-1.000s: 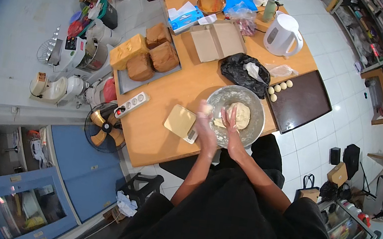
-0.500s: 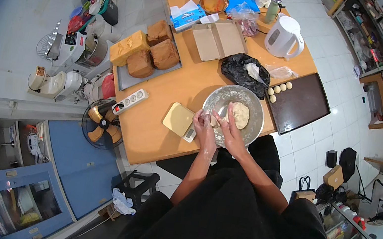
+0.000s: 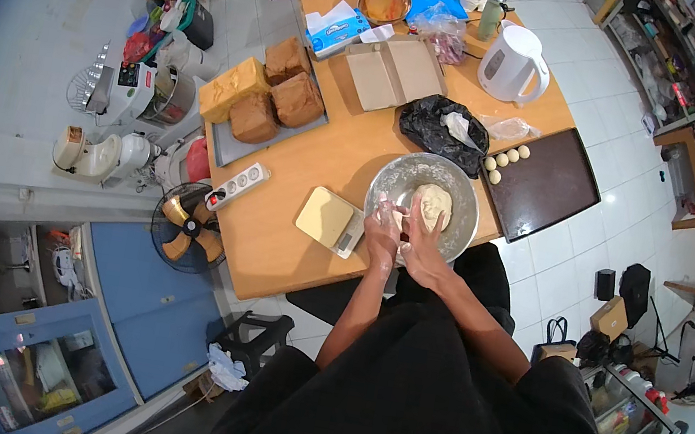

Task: The person tears portions of dough from a bowl, weighs them on a scale, shapes them into balls by hand, and places them onto a baking tray.

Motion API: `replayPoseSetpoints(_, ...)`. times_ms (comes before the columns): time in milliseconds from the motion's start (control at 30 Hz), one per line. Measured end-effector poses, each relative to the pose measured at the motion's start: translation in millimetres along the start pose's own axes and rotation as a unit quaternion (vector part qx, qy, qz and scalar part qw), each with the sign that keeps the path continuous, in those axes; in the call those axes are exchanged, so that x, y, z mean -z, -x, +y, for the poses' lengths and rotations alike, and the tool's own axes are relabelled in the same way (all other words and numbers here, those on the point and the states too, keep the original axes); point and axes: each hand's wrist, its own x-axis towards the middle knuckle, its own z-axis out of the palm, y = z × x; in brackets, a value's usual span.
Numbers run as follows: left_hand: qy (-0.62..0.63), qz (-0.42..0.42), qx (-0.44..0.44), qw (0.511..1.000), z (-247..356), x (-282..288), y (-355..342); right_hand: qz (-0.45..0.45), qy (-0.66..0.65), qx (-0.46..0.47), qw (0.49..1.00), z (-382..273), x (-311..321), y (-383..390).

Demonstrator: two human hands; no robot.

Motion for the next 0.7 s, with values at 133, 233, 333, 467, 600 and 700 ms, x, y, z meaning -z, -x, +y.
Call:
replayPoseSetpoints(133,0.216,-0.071,0.123,0.966,-25,9,-20,-0.014,0.008,-0.01,1.0,-13,14,3)
replayPoseSetpoints(233,0.288,-0.08,0.153,0.942,-42,25,-31,-0.005,0.007,-0.013,1.0,-15,13,6)
replayPoseSetpoints(333,0.215,0.014,0.075,0.974,-11,14,-11,-0.002,-0.026,-0.029,0.999,-10,15,9)
replayPoseSetpoints(467,0.209,0.058,0.02,0.976,-11,10,-13,-0.005,-0.131,-0.042,0.99,-22,11,3)
replayPoseSetpoints(600,0.244,0.036,0.091,0.965,-7,3,-9,0.084,-0.219,-0.055,0.971,-6,-7,-5)
replayPoseSetpoints(700,0.333,-0.238,0.044,0.911,5,1,4,0.129,-0.348,-0.178,0.911,-1,-5,-10)
